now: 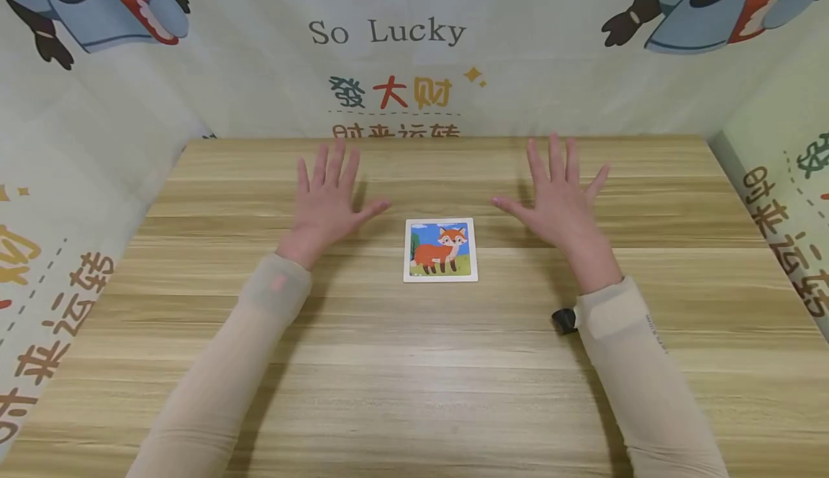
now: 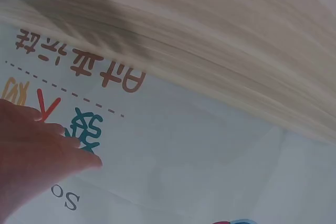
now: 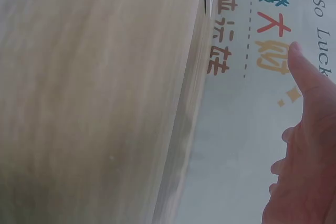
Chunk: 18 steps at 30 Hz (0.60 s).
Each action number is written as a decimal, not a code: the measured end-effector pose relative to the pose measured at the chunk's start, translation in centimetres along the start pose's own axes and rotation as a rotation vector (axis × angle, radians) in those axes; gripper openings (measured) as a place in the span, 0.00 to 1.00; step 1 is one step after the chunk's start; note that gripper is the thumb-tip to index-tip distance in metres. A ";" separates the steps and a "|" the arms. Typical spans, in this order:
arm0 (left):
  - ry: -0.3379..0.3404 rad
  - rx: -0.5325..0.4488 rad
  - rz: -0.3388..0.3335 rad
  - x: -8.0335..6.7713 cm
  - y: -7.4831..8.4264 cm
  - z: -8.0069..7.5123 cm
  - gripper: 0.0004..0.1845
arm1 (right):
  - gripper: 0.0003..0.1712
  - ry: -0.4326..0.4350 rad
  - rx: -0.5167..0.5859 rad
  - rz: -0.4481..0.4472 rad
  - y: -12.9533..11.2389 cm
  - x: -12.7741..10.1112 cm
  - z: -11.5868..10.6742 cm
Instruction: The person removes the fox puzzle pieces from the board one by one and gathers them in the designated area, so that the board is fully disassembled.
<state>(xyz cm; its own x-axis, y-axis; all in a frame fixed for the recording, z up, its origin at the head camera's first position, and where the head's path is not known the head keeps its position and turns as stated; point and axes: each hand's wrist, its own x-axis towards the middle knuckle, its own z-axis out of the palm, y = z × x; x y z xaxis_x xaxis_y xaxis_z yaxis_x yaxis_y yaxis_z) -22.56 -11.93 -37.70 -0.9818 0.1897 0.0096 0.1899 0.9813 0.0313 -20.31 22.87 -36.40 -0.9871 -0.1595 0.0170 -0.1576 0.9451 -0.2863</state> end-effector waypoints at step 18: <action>-0.067 0.003 0.077 -1.2 1.6 1.4 0.56 | 0.63 -0.021 0.004 -0.011 -0.6 0.2 0.7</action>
<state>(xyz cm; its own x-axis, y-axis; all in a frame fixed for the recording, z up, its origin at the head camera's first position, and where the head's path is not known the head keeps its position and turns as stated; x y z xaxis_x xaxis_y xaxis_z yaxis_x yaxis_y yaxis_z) -21.09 -10.50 -39.01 -0.9624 0.2658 -0.0551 0.2645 0.9639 0.0305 -20.40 22.04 -36.86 -0.9843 -0.1763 0.0000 -0.1687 0.9422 -0.2896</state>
